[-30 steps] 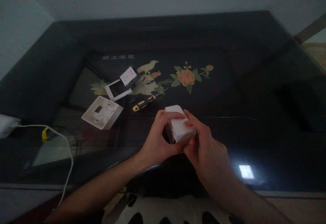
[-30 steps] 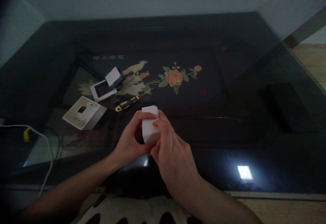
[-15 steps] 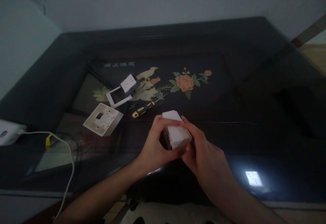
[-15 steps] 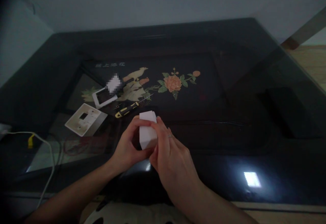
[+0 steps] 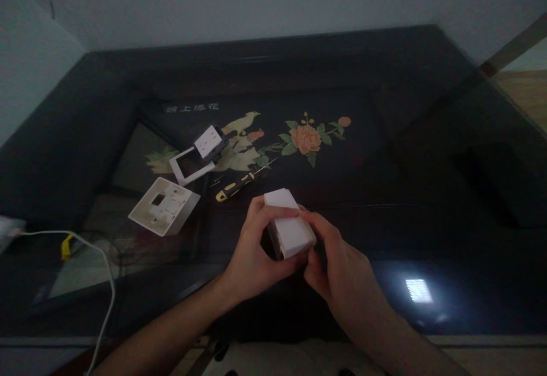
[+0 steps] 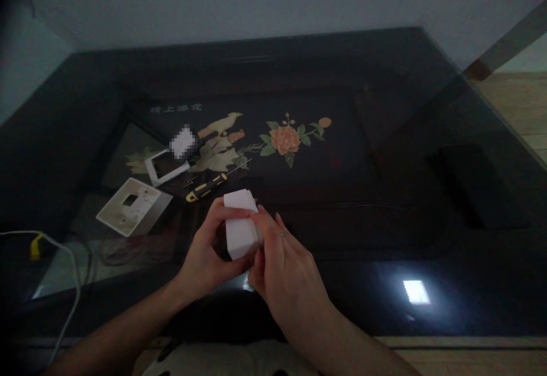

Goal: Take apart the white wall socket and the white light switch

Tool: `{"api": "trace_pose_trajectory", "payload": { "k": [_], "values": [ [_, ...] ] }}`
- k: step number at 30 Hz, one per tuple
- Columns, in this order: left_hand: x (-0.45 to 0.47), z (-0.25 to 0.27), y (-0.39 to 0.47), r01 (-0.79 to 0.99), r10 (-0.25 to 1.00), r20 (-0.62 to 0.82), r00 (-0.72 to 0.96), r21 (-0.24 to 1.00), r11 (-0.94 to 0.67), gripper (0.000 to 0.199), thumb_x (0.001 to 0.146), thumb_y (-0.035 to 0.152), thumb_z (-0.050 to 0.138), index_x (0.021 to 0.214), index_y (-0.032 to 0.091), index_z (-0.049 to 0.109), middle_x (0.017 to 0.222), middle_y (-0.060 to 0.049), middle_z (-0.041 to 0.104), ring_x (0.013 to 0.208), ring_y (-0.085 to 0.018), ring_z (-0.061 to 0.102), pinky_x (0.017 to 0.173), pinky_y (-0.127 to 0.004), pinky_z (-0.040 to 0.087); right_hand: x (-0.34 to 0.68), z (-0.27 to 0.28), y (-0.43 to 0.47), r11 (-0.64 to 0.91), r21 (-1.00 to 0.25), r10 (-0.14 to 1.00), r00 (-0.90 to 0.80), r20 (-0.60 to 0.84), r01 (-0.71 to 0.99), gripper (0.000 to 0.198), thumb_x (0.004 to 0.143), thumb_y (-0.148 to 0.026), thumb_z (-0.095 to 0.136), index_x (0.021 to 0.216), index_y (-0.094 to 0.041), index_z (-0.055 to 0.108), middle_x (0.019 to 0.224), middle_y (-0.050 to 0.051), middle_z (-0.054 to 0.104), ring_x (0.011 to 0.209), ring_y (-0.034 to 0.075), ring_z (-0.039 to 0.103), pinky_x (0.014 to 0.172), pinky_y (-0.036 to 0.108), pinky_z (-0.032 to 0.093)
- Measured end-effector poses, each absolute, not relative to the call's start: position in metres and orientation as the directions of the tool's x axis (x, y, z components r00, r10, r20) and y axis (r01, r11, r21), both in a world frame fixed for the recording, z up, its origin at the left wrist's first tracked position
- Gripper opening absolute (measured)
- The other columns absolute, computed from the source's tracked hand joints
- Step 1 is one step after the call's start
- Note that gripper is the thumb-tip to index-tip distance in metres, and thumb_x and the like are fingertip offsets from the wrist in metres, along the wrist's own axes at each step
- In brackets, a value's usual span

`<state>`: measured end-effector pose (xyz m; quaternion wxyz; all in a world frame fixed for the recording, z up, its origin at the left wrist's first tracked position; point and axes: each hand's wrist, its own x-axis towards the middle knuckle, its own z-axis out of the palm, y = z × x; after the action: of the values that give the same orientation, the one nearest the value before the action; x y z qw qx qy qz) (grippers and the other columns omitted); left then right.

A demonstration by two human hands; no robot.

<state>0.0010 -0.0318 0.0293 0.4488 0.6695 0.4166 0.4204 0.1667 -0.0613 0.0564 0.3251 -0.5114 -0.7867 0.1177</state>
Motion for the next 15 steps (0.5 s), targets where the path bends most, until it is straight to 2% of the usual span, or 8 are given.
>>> {"api": "trace_pose_trajectory", "payload": {
  "k": [6, 10, 15],
  "values": [
    [0.004, 0.027, -0.035, 0.171, 0.939, 0.214, 0.269, 0.949, -0.265, 0.052, 0.074, 0.020, 0.082, 0.118, 0.031, 0.057, 0.124, -0.007, 0.050, 0.121, -0.029, 0.055, 0.099, -0.045, 0.047, 0.163, 0.057, -0.064, 0.390, -0.563, 0.908, -0.201, 0.368, 0.729, 0.042, 0.087, -0.007, 0.039, 0.127, -0.016, 0.041, 0.112, 0.015, 0.074, 0.086, 0.019, 0.077, 0.070, 0.026, 0.065],
    [0.005, 0.026, -0.035, 0.181, 0.948, 0.203, 0.246, 0.951, -0.251, 0.049, 0.075, 0.023, 0.082, 0.117, 0.029, 0.057, 0.125, -0.009, 0.051, 0.119, -0.029, 0.057, 0.098, -0.045, 0.049, 0.158, 0.056, -0.066, 0.344, -0.618, 0.925, -0.144, 0.351, 0.707, 0.041, 0.088, -0.008, 0.039, 0.127, -0.018, 0.042, 0.110, 0.013, 0.075, 0.087, 0.020, 0.077, 0.073, 0.029, 0.065],
    [0.004, 0.027, -0.031, 0.173, 0.952, 0.208, 0.223, 0.953, -0.249, 0.046, 0.075, 0.025, 0.081, 0.115, 0.028, 0.058, 0.123, -0.009, 0.053, 0.117, -0.029, 0.058, 0.096, -0.046, 0.049, 0.150, 0.058, -0.062, 0.343, -0.589, 0.914, -0.117, 0.388, 0.732, 0.038, 0.088, -0.007, 0.037, 0.124, -0.018, 0.042, 0.113, 0.015, 0.074, 0.088, 0.020, 0.077, 0.070, 0.028, 0.064]
  ]
}}
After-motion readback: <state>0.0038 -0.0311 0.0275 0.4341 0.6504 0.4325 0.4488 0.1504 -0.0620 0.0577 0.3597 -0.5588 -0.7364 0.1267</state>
